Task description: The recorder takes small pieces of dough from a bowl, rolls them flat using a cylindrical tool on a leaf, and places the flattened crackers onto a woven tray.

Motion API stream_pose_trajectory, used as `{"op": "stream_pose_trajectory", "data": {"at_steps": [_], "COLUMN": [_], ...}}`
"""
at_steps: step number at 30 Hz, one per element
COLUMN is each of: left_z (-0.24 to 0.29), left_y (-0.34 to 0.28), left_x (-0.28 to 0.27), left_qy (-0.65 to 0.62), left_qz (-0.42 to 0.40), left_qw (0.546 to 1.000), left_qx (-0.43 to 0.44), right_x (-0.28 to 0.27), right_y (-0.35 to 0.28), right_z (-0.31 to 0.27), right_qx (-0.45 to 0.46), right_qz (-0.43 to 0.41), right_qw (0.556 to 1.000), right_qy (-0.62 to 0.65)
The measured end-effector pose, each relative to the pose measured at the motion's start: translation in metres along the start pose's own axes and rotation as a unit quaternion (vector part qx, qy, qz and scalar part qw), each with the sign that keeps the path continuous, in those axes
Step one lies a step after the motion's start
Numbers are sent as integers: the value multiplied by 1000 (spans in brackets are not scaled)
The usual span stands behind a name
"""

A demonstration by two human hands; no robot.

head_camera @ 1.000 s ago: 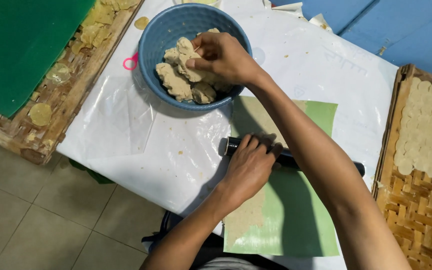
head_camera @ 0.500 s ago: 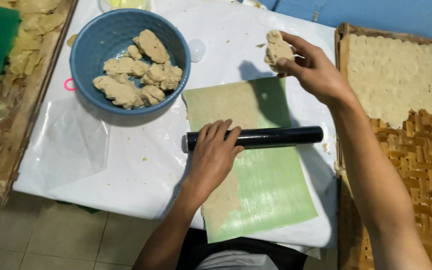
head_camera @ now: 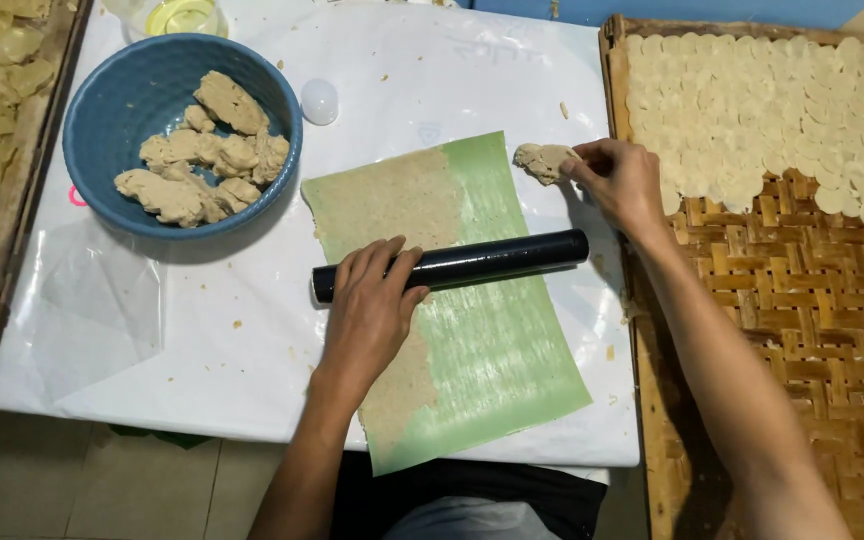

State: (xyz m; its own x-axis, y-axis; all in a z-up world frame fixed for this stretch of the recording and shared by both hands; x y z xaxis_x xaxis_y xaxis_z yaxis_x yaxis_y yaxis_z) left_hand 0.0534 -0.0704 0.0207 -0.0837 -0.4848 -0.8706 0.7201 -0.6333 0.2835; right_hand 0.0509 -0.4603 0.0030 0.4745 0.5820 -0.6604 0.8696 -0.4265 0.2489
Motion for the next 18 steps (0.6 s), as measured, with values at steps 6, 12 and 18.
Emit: {"op": "stream_pose_trajectory", "data": {"at_steps": [6, 12, 18], "left_z": [7, 8, -16], "left_y": [-7, -3, 8], "left_x": [0, -5, 10], "left_qy": [18, 20, 77], "left_qz": [18, 14, 17], "left_qw": [1000, 999, 994], "left_qx": [11, 24, 70], "right_x": [22, 11, 9], "right_y": [9, -13, -14], "right_z": [51, 8, 36], "right_qx": [-3, -70, -129], "right_qz": [27, 49, 33], "right_qw": [996, 991, 983], "right_qy": [-82, -101, -130]}}
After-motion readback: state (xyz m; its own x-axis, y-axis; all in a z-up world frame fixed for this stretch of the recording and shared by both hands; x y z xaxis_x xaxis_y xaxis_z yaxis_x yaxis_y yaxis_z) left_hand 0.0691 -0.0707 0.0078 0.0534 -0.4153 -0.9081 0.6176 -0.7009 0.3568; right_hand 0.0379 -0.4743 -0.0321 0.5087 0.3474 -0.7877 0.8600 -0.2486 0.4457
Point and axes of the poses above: each hand's wrist, its own y-axis towards the middle knuckle, its own x-axis out of the palm, z = x × y, the point moved 2 cm from there along y, towards the middle knuckle, and after that the axes turned 7 degrees about y, right-handed, at the moved point
